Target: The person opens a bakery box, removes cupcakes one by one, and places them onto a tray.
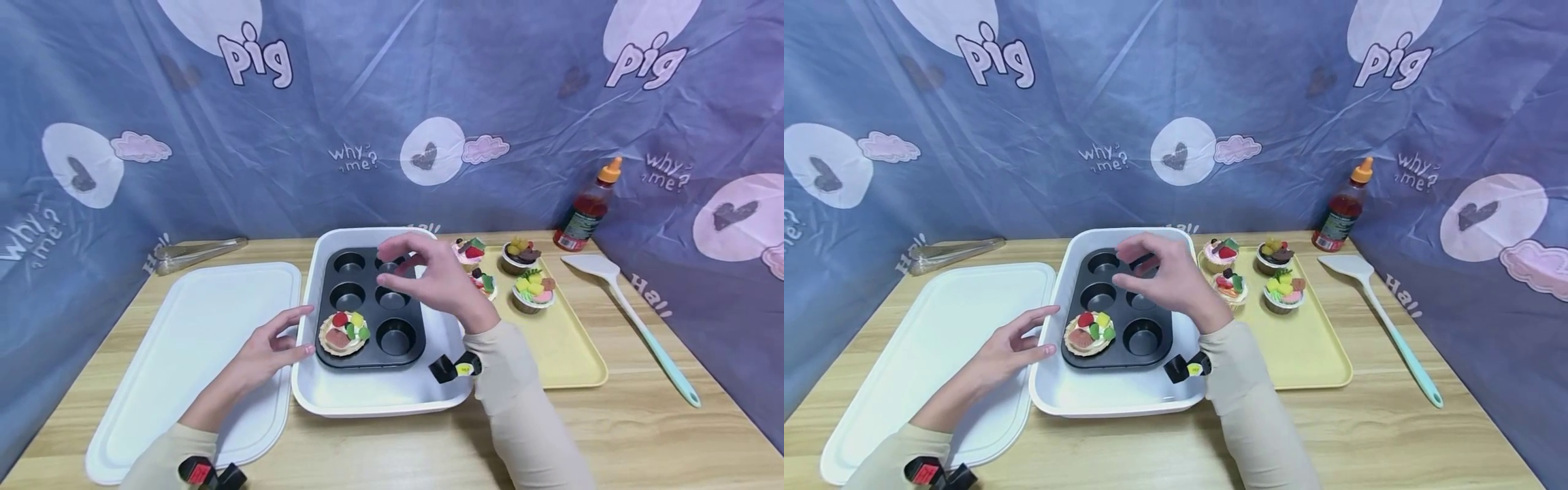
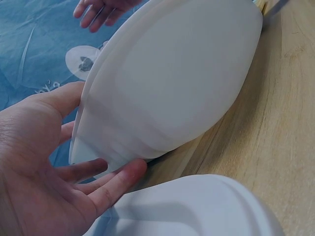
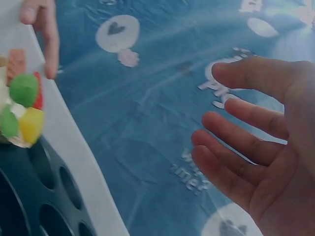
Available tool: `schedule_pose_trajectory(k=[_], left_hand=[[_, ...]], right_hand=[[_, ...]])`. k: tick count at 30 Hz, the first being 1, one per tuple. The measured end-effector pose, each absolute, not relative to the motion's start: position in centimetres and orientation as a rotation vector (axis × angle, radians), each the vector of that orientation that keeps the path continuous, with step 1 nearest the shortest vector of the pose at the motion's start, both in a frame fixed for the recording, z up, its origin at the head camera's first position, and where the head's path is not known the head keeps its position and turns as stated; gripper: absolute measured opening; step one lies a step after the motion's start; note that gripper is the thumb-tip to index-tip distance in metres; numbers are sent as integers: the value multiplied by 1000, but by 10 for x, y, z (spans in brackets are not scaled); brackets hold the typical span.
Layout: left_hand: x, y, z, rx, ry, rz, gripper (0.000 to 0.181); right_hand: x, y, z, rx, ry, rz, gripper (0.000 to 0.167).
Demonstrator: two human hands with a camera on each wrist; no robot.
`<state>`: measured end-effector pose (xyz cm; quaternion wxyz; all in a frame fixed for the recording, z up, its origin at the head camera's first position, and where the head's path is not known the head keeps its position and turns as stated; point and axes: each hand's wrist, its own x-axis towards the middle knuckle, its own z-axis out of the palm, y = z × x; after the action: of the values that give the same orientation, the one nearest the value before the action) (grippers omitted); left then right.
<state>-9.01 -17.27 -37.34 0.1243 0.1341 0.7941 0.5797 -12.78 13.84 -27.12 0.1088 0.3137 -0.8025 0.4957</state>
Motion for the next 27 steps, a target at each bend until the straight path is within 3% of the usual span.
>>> schedule_pose_trajectory(k=[13,27], left_hand=[[-90,-172,-374,387,2303,1703,71],[-91,-173,-375,380,2346,1647,70]], right_hand=[[-132,116,-292,1090,-2467,1317,38],[-132,104,-303,1273,-2745,1157,69]])
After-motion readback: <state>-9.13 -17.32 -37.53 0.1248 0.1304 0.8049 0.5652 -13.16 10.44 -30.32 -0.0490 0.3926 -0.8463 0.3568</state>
